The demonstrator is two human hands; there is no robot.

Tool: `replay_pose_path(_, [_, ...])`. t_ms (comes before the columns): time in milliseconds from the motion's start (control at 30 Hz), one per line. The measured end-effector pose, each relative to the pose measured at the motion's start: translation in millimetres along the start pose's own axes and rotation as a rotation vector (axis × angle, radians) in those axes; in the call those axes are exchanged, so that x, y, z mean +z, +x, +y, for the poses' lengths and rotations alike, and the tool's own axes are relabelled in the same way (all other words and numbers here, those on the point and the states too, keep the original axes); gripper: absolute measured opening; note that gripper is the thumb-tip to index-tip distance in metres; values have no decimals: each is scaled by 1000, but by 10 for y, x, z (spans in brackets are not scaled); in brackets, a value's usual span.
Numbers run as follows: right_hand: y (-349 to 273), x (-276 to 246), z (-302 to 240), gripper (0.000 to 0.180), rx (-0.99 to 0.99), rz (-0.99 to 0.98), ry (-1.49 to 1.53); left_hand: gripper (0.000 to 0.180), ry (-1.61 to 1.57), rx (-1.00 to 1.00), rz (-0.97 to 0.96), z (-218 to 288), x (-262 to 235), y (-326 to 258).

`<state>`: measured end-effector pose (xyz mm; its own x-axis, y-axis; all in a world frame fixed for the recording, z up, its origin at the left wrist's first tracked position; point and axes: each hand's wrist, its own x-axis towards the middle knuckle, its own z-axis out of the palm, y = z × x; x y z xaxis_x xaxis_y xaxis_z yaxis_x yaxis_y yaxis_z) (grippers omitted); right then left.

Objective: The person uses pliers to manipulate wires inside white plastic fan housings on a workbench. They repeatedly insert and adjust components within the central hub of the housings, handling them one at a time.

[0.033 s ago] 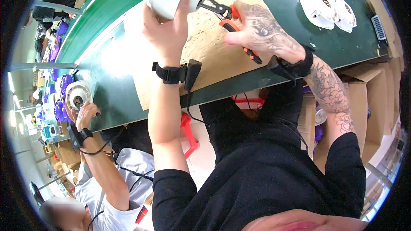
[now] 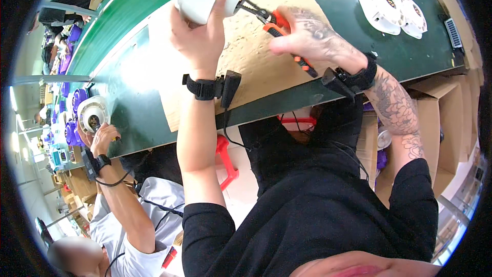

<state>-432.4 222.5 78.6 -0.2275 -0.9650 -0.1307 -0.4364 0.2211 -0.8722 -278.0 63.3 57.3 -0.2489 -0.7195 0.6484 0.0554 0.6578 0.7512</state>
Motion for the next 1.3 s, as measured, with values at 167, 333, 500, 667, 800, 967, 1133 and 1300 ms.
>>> replay_pose_path(167, [-36, 61, 107, 25, 149, -538, 1115, 46, -334, -12, -39, -128, -26, 16])
replay_pose_path(333, [86, -75, 42, 52, -62, 174, -343, 76, -52, 354, 38, -207, 83, 120])
replay_pose_path(500, [203, -102, 141, 63, -130, 219, -548, 66, 84, -41, -22, 16, 74, 32])
replay_pose_path(667, [222, -171, 273, 31, -261, -299, 366, 68, 139, 229, 111, -186, -42, 52])
replay_pose_path(800, [268, -241, 443, 26, -438, -407, 491, 74, 104, 272, 63, -180, -53, 109])
replay_pose_path(967, [300, -308, 248, 50, -186, 290, -308, 90, 288, 325, -8, -96, 75, 146])
replay_pose_path(1133, [169, -258, 335, 51, -329, 522, -359, 96, 339, 194, 41, 351, 457, 193])
replay_pose_path(1300, [155, -336, 459, 53, -204, 322, -235, 66, 438, 455, -35, 415, 493, 391])
